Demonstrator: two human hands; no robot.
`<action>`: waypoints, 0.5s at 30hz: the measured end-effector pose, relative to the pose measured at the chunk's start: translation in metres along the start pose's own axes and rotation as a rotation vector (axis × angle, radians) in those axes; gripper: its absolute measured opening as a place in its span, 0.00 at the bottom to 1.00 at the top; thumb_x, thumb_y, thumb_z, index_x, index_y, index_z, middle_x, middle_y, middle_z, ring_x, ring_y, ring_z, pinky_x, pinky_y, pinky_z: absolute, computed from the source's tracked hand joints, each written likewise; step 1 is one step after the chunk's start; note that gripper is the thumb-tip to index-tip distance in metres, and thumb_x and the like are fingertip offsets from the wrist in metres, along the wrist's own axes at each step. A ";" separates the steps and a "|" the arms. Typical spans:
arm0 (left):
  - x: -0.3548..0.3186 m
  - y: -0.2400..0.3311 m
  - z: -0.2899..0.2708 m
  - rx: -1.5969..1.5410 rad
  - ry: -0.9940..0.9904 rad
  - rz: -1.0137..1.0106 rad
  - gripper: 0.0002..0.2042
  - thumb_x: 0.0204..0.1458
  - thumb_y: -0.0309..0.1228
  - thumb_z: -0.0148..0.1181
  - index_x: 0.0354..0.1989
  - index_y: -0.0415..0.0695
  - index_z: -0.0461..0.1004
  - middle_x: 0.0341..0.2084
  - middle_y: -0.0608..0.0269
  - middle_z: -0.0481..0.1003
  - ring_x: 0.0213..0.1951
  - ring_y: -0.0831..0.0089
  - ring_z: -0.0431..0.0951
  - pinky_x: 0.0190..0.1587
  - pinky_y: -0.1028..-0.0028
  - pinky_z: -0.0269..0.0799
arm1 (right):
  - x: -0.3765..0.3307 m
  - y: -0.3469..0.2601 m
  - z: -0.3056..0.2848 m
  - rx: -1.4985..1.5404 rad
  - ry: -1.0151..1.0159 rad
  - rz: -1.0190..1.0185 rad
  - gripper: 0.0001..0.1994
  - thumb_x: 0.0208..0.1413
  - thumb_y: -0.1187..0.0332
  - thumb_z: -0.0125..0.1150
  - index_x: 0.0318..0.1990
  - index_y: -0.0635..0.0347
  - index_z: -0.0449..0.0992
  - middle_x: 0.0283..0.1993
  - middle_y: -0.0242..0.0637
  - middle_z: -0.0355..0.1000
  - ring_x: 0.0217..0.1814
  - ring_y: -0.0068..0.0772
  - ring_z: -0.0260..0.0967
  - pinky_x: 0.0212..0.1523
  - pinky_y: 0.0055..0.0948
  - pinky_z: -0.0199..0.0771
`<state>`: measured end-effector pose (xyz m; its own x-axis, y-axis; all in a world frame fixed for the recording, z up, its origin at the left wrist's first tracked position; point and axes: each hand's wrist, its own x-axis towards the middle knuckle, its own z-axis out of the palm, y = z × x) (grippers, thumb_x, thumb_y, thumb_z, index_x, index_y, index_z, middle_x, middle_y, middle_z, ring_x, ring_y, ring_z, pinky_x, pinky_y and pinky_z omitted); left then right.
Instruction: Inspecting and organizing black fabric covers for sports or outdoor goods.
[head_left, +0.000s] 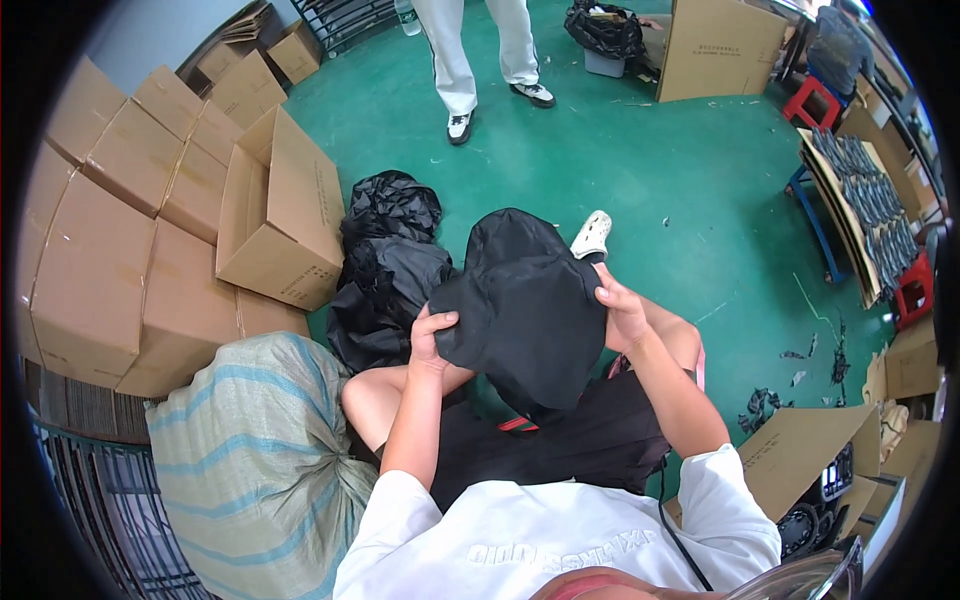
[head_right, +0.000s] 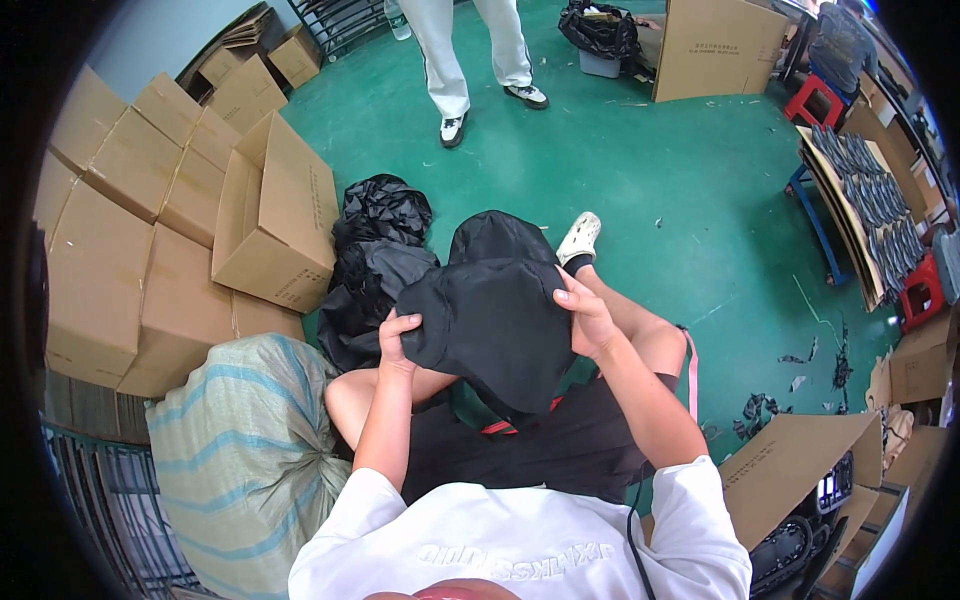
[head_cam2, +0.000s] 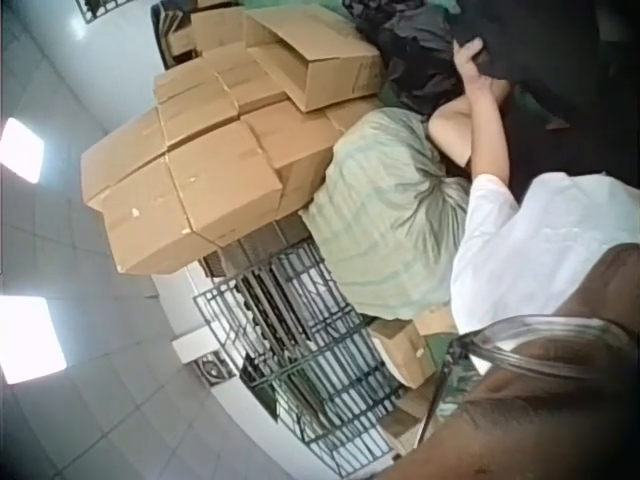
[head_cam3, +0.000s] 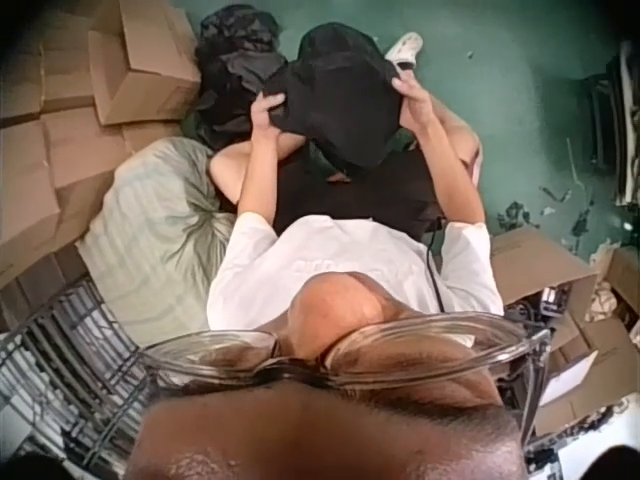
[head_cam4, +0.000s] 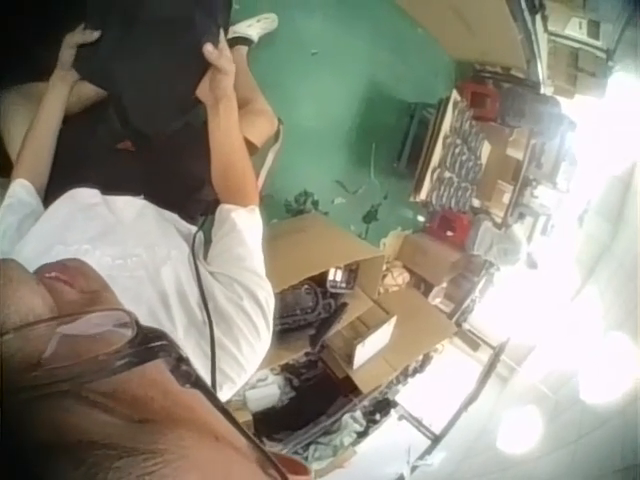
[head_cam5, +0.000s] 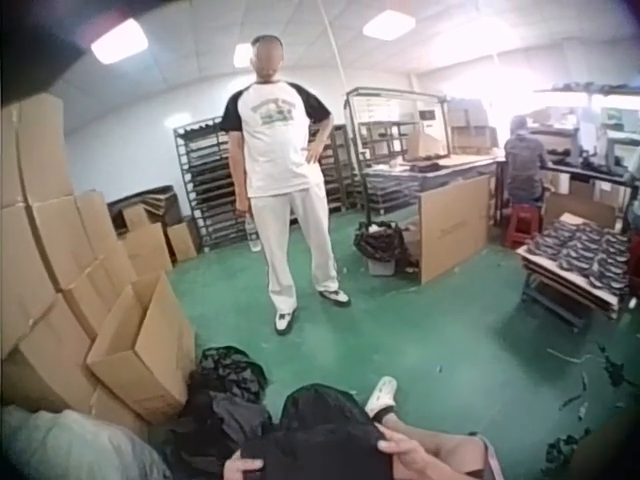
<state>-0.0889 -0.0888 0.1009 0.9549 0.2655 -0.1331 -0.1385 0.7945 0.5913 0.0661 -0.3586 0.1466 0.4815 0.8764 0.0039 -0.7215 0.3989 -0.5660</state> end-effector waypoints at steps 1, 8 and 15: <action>-0.001 0.002 -0.002 0.038 -0.084 0.028 0.24 0.45 0.22 0.57 0.54 0.31 0.69 0.46 0.48 0.76 0.46 0.56 0.79 0.53 0.62 0.73 | 0.001 0.000 -0.006 0.062 -0.040 0.014 0.40 0.49 0.63 0.64 0.70 0.59 0.51 0.66 0.42 0.61 0.67 0.40 0.60 0.66 0.41 0.61; 0.000 0.018 0.014 -0.255 -0.196 -0.011 0.25 0.46 0.31 0.62 0.53 0.33 0.69 0.47 0.49 0.76 0.50 0.57 0.76 0.57 0.60 0.69 | 0.003 0.004 -0.017 0.064 -0.039 0.099 0.37 0.50 0.67 0.63 0.68 0.58 0.54 0.65 0.41 0.62 0.66 0.38 0.62 0.66 0.40 0.61; 0.050 0.056 0.012 0.043 -0.101 -0.019 0.17 0.54 0.32 0.57 0.48 0.32 0.72 0.44 0.49 0.78 0.44 0.59 0.79 0.53 0.63 0.73 | 0.040 -0.013 -0.020 -0.265 -0.002 0.083 0.32 0.51 0.63 0.65 0.62 0.61 0.59 0.59 0.37 0.66 0.63 0.33 0.63 0.63 0.33 0.62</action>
<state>-0.0459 -0.0378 0.1371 0.9791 0.1927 -0.0644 -0.1113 0.7741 0.6232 0.1045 -0.3339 0.1377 0.4249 0.9039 -0.0495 -0.6028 0.2417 -0.7605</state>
